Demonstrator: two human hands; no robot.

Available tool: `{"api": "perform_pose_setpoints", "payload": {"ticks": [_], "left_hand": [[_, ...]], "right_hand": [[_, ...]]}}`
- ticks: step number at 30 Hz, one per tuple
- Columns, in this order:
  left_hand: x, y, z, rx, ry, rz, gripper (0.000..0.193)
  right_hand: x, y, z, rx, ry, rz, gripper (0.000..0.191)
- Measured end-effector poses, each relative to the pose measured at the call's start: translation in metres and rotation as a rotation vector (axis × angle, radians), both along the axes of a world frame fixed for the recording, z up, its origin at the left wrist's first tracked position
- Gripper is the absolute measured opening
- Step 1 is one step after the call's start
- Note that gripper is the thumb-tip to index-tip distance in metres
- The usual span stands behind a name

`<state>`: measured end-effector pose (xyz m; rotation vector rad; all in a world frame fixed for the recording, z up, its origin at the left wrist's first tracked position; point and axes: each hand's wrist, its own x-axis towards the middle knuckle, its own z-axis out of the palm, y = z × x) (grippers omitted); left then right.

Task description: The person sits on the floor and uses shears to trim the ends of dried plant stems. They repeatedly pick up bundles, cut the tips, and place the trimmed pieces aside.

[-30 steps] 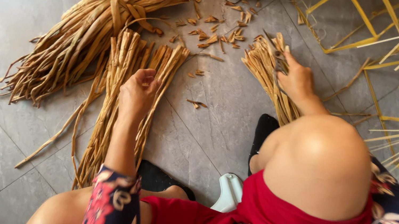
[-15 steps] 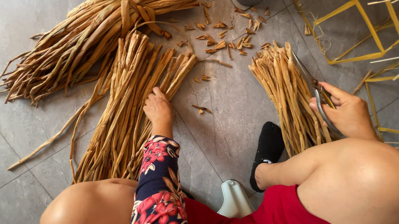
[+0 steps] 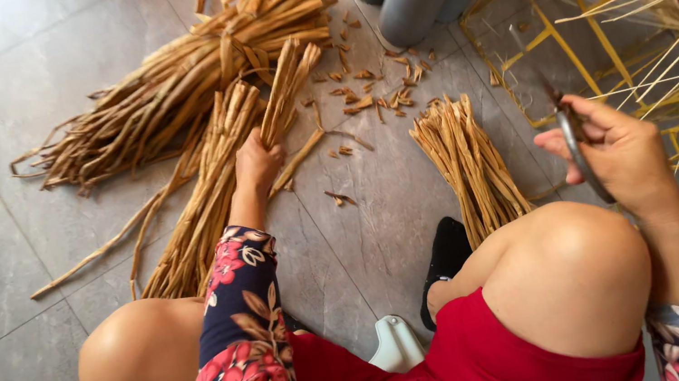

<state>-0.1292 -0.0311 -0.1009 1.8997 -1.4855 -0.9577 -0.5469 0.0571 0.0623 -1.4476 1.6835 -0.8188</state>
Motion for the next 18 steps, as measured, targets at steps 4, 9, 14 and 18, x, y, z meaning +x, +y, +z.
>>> {"api": "perform_pose_setpoints", "payload": {"ticks": [4, 9, 14, 18], "left_hand": [[-0.007, -0.012, 0.061, -0.085, 0.786, -0.117, 0.019], [-0.024, 0.027, 0.132, 0.041, 1.131, -0.373, 0.022], [-0.047, 0.099, 0.157, 0.191, 1.086, -0.555, 0.023], [-0.060, 0.121, 0.148, 0.199, 0.993, -0.582, 0.028]], "right_hand": [[0.032, 0.001, 0.048, -0.136, -0.311, 0.082, 0.050], [0.092, 0.002, 0.085, -0.117, -0.943, 0.140, 0.055], [0.147, -0.005, 0.076, -0.217, -0.886, 0.323, 0.061], [0.170, -0.006, 0.045, -0.199, -0.737, 0.299, 0.065]]}}
